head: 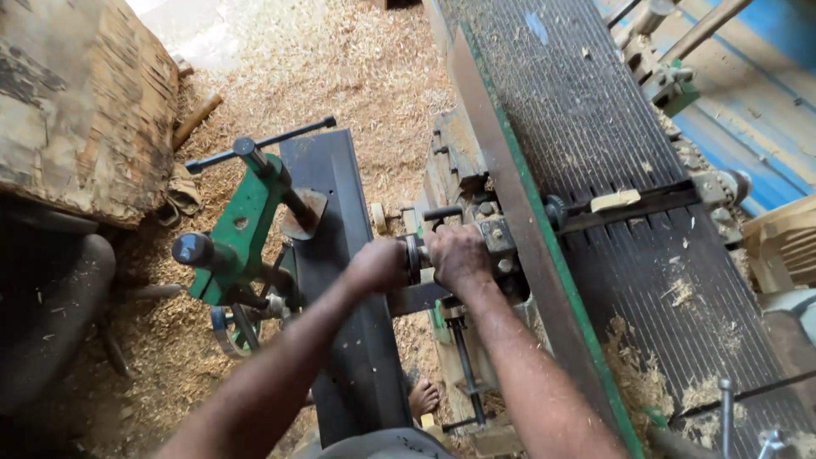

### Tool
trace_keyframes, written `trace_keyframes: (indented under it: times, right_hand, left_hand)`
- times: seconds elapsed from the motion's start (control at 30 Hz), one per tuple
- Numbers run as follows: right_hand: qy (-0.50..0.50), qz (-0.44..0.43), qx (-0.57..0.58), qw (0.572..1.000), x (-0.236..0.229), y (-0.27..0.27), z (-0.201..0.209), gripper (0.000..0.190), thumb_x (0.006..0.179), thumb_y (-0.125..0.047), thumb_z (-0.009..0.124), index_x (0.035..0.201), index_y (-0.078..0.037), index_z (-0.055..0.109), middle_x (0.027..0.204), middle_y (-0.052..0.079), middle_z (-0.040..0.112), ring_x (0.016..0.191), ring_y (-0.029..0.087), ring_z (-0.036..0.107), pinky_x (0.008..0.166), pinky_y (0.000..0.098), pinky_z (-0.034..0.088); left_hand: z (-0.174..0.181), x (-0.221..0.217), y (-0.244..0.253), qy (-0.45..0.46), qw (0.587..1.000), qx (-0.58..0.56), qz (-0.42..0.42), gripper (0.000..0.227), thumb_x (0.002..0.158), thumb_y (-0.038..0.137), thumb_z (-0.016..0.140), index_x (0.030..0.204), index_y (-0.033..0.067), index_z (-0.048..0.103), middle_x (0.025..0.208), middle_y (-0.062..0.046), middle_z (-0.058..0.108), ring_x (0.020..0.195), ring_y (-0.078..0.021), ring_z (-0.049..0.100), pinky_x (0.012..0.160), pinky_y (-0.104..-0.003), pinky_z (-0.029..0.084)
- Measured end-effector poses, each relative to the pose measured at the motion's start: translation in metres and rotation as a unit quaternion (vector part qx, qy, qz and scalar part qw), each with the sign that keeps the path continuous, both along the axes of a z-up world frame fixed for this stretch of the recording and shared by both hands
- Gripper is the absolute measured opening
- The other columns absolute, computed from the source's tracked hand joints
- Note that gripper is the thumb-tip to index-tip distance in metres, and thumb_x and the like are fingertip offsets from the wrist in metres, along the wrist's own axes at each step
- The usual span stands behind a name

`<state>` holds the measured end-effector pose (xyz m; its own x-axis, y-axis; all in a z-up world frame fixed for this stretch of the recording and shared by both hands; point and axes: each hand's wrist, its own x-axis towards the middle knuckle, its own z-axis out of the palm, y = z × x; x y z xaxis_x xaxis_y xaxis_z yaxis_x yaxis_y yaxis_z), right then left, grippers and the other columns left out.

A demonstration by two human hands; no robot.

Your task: Adjusting the bolts and alignment of an industrial woodworking planer machine using wrenches.

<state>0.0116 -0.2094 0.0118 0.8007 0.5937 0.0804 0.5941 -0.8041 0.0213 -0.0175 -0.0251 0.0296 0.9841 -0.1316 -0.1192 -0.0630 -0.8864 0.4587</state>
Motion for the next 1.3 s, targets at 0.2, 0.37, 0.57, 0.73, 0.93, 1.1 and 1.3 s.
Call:
trace_keyframes:
  times: [0.2,0.37,0.57,0.73,0.93,1.1,1.3]
  right_hand:
    - [0.008,-0.002,0.014,1.0,-0.004,0.003,0.015,0.015,0.089,-0.001,0.061,0.08,-0.01,0.068,0.081,0.01,0.07,0.078,0.025,0.068,0.073,0.0438,0.056]
    - [-0.003,0.001,0.031,1.0,-0.004,0.003,0.025,0.015,0.076,0.001,0.064,0.084,-0.01,0.068,0.083,0.009,0.071,0.082,0.026,0.07,0.075,0.0442,0.056]
    - [0.008,-0.007,0.033,0.999,-0.006,0.008,0.02,0.013,0.082,0.001,0.062,0.083,-0.01,0.068,0.084,0.01,0.07,0.083,0.025,0.07,0.076,0.0433,0.056]
    - [0.001,-0.005,0.042,0.999,0.0,0.001,0.015,0.013,0.089,-0.002,0.06,0.081,-0.011,0.066,0.08,0.01,0.07,0.078,0.026,0.069,0.073,0.0438,0.057]
    - [-0.005,-0.001,-0.005,1.0,0.002,0.001,0.002,0.015,0.094,-0.004,0.061,0.081,-0.011,0.066,0.078,0.009,0.069,0.074,0.022,0.069,0.07,0.0417,0.058]
    - [-0.008,0.0,0.013,1.0,-0.007,0.007,0.017,0.01,0.086,-0.004,0.062,0.083,-0.012,0.067,0.082,0.008,0.07,0.081,0.023,0.07,0.076,0.0426,0.057]
    - [0.035,-0.013,-0.028,0.999,-0.008,0.005,0.016,0.014,0.094,-0.004,0.058,0.087,-0.012,0.067,0.082,0.01,0.07,0.079,0.024,0.07,0.075,0.0432,0.056]
  left_hand:
    - [-0.03,0.038,0.015,0.44,0.882,-0.127,-0.109,0.011,0.08,0.012,0.085,0.087,0.0075,0.079,0.079,-0.014,0.076,0.061,-0.0247,0.07,0.053,-0.04,0.054]
    - [-0.016,-0.027,-0.017,-0.041,0.999,0.014,0.031,0.021,0.08,0.019,0.081,0.088,0.0016,0.072,0.084,-0.018,0.071,0.075,-0.037,0.072,0.064,-0.047,0.059]
    - [-0.009,0.022,0.01,0.125,0.992,0.003,-0.034,0.019,0.074,0.016,0.084,0.082,0.0054,0.07,0.073,-0.014,0.072,0.066,-0.0301,0.073,0.06,-0.044,0.06]
    - [-0.037,0.05,0.017,0.529,0.831,-0.132,-0.111,0.027,0.073,0.022,0.093,0.078,0.0081,0.071,0.064,-0.002,0.06,0.054,-0.0154,0.048,0.049,-0.034,0.037]
    - [-0.023,-0.023,-0.012,0.035,0.998,-0.015,0.051,0.022,0.073,0.016,0.086,0.088,0.0077,0.071,0.083,-0.017,0.074,0.073,-0.0352,0.073,0.063,-0.049,0.059]
    - [-0.005,-0.01,0.001,-0.045,0.999,0.003,0.01,0.025,0.074,0.015,0.085,0.092,0.0062,0.071,0.081,-0.017,0.074,0.072,-0.035,0.073,0.061,-0.048,0.057]
    - [-0.036,0.05,0.024,0.556,0.807,-0.181,-0.085,0.011,0.078,0.021,0.084,0.083,0.0128,0.078,0.064,0.001,0.062,0.051,-0.0087,0.046,0.042,-0.027,0.035]
